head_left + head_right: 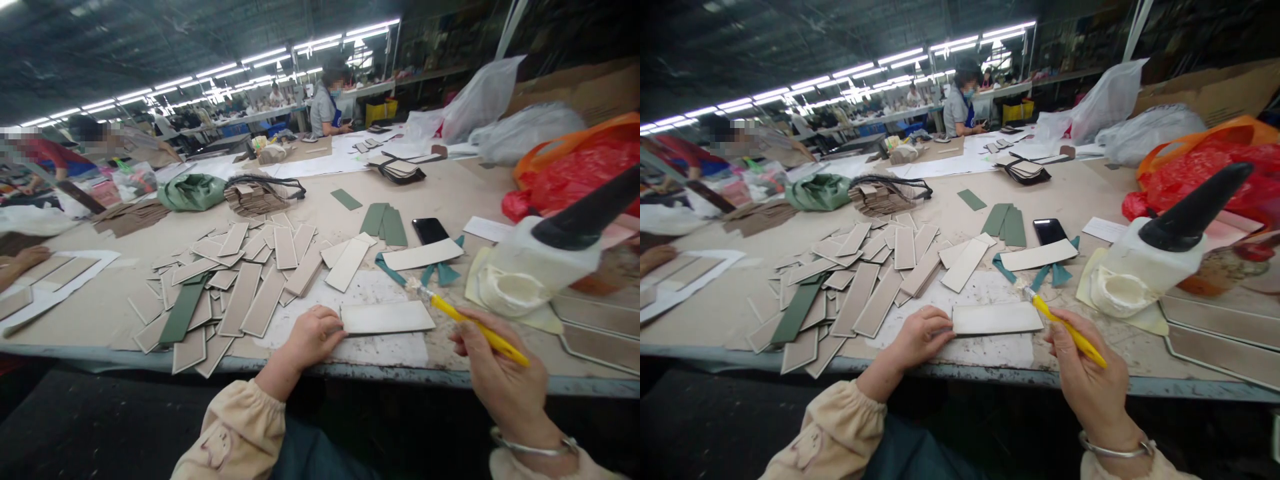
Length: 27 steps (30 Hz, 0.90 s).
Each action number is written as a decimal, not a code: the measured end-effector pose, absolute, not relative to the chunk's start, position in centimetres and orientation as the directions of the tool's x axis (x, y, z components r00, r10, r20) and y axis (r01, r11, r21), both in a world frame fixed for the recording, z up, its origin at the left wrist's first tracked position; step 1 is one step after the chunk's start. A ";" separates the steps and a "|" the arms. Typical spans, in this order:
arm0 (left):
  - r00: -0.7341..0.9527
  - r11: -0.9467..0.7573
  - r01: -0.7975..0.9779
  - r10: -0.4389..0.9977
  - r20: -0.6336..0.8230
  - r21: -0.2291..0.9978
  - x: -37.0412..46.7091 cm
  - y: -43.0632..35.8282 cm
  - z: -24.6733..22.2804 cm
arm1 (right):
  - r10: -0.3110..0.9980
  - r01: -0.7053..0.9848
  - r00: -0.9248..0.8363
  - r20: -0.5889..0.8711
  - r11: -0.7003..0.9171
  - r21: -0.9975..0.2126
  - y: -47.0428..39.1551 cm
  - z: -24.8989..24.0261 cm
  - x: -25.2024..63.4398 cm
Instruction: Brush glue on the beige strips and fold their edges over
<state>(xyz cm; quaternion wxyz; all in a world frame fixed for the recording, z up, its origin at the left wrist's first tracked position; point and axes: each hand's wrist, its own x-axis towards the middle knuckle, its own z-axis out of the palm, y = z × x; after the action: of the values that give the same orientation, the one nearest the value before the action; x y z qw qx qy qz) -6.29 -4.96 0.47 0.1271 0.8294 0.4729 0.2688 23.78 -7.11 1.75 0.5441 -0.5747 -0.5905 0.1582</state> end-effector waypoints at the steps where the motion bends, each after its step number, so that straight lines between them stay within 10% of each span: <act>1: 0.336 -0.489 0.717 0.866 0.370 0.497 -6.8 -4.6 0.6 | 0.864 0.477 0.243 0.440 0.288 -0.830 -7.1 1.9 23.6; 10: 0.128 -0.324 0.675 0.936 0.328 0.663 -9.3 -1.7 0.7 | 0.858 0.458 0.166 0.486 0.369 -0.809 -6.4 1.3 23.2; 21: 0.343 -0.393 0.775 0.919 0.194 0.495 -5.4 0.0 -0.5 | 0.813 0.529 0.084 0.576 0.454 -0.718 -6.1 1.7 23.7; 27: 0.130 -0.300 0.834 0.923 0.363 0.464 -7.5 -0.1 -0.5 | 0.807 0.431 0.223 0.546 0.421 -0.798 -6.1 2.7 24.5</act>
<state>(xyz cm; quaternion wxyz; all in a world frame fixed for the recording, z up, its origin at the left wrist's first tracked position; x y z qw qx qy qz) -7.51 -0.08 -0.50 0.0740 0.7481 0.5869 0.3008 24.53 -6.07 2.69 0.5894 -0.5141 -0.6024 0.1596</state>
